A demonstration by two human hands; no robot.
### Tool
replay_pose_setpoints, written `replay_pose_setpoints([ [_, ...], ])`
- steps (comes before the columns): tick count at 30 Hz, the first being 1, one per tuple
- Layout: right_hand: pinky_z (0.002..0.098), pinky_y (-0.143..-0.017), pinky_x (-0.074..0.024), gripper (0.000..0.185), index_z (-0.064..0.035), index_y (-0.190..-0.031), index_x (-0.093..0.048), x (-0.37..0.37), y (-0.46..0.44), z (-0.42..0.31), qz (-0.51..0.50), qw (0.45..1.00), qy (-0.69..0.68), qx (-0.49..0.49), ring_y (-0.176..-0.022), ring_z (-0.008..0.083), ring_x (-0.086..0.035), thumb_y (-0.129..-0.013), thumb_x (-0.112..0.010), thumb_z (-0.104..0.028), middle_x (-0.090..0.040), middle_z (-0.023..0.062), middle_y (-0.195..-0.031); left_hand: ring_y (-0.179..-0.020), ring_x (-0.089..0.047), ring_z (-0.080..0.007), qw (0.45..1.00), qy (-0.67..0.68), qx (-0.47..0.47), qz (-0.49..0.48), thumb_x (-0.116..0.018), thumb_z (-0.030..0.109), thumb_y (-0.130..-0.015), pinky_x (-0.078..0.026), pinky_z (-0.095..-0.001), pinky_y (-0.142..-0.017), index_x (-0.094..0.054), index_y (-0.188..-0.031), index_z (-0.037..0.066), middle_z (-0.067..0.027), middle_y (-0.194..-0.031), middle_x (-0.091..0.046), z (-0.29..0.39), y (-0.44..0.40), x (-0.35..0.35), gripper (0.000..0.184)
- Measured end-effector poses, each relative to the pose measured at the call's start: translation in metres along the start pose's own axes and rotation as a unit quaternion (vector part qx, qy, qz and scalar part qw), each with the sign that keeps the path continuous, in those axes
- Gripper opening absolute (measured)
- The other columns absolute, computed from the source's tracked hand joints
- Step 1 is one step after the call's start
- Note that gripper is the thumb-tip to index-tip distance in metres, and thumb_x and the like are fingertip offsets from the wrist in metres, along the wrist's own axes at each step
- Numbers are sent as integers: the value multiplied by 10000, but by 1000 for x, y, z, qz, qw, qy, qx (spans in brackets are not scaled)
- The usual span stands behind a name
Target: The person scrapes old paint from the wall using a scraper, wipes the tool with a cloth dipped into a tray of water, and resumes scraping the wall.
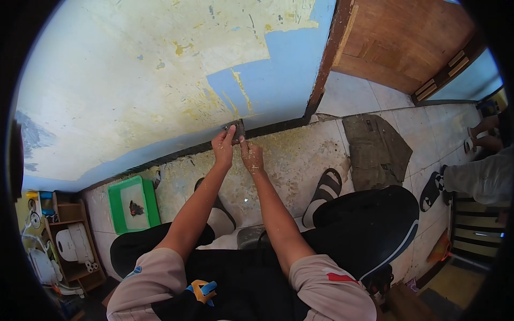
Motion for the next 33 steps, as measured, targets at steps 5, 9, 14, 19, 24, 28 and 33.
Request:
replay_pose_setpoints([
  [5, 436, -585, -460, 519, 41, -817, -680, -7, -3, 0, 32, 999, 9, 1, -574, 317, -617, -1004, -552, -426, -603, 250, -646, -628, -566, -76, 999, 23, 15, 35, -703, 282, -957, -487, -256, -596, -702, -856, 19, -28, -768, -672, 10, 3, -7, 281],
  [9, 436, -595, -468, 514, 33, -872, -707, -5, -15, -26, 21, 1000, 6, 18, -596, 335, -637, -1003, -550, -438, -623, 263, -674, -600, -562, -74, 998, 53, -13, 25, -721, 277, -944, -490, -240, -578, -666, -740, 22, -14, -701, -636, 32, -3, -9, 331],
  [14, 446, -609, -469, 559, 57, -882, -700, -10, -3, -23, -3, 999, -29, -15, -612, 319, -649, -1006, -535, -463, -625, 243, -659, -614, -553, -71, 997, 3, 15, 69, -730, 328, -934, -489, -257, -602, -654, -774, 56, 8, -712, -621, 7, -2, -1, 324],
  [19, 455, -582, -458, 601, 70, -837, -690, -15, -4, 10, -18, 1000, 13, -21, -586, 318, -652, -1006, -523, -481, -595, 233, -603, -593, -550, -78, 996, 2, 57, 62, -738, 344, -926, -492, -257, -598, -667, -797, 48, -3, -712, -623, 3, 3, 5, 330],
  [24, 429, -551, -440, 545, 78, -818, -694, -15, -6, 5, 10, 999, 20, 30, -550, 191, -586, -1008, -571, -417, -589, 212, -590, -567, -548, -84, 994, 13, 81, 68, -738, 349, -924, -485, -248, -572, -672, -835, 41, -12, -724, -627, 8, 3, 2, 327],
  [28, 421, -563, -458, 538, 63, -828, -709, -18, -12, -6, 12, 1000, -6, 24, -577, 224, -641, -1009, -559, -421, -621, 214, -610, -571, -530, -68, 996, 13, 51, 72, -742, 326, -924, -465, -236, -548, -661, -829, 46, 1, -713, -614, 16, -1, -3, 307],
  [33, 408, -563, -465, 512, 36, -887, -740, -14, -25, -41, 17, 995, -84, 57, -565, 234, -653, -1009, -552, -425, -628, 215, -612, -564, -503, -59, 995, 51, -24, 77, -763, 284, -910, -410, -248, -496, -643, -723, 10, -5, -639, -582, 62, -1, -23, 353],
])
Point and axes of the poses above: each hand's wrist, its own y-axis away from the middle knuckle, its own x-axis out of the back of the hand, z = x × y, the point moved 2 cm from there along -y, towards the middle knuckle
